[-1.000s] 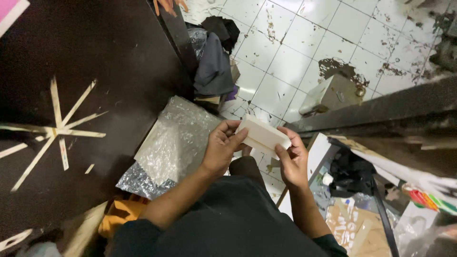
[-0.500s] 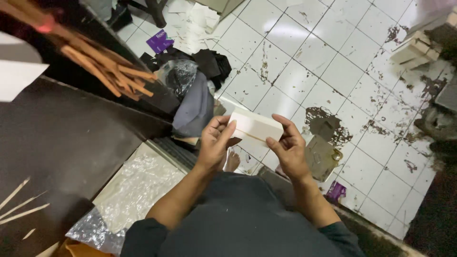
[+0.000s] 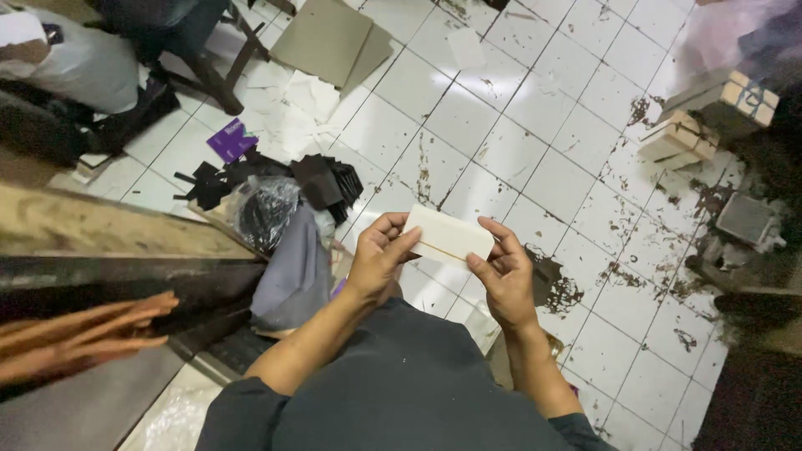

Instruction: Trimming a stack of small white paper cards using a utility knife and a metal ruler on a cutting mat

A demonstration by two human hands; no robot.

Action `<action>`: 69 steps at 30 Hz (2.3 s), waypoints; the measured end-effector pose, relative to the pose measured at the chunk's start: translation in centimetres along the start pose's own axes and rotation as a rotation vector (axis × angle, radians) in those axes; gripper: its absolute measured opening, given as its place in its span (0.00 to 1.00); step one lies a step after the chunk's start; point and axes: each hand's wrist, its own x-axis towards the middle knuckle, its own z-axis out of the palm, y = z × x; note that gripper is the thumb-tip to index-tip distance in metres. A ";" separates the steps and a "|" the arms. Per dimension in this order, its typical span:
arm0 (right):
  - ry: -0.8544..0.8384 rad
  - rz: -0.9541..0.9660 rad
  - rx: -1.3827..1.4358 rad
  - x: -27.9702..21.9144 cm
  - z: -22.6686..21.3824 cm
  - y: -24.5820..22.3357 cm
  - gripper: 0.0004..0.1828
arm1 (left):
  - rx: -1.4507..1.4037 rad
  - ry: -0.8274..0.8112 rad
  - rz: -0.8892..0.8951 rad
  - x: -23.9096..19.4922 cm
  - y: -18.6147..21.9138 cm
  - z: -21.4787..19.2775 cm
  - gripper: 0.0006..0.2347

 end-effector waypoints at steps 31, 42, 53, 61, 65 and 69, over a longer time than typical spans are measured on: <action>-0.479 -0.658 -0.511 50.9 -2.0 -20.8 0.12 | -0.091 0.416 0.455 46.0 14.6 15.2 0.09; -0.862 -0.457 -0.285 68.5 8.9 -19.2 0.14 | -0.140 0.484 0.415 60.3 22.8 8.1 0.10; -0.966 -0.987 -0.360 82.8 18.9 -11.2 0.34 | -0.136 0.521 0.513 69.1 30.6 3.3 0.08; -0.790 -0.592 -0.244 82.3 24.4 -17.8 0.08 | -0.125 0.561 0.490 72.8 33.4 2.6 0.10; -0.824 -0.522 -0.343 85.4 25.1 -17.6 0.08 | -0.099 0.602 0.522 75.1 34.2 2.4 0.09; -1.016 -0.805 -0.181 90.8 25.8 -15.0 0.18 | -0.067 0.642 0.541 77.0 34.9 2.1 0.10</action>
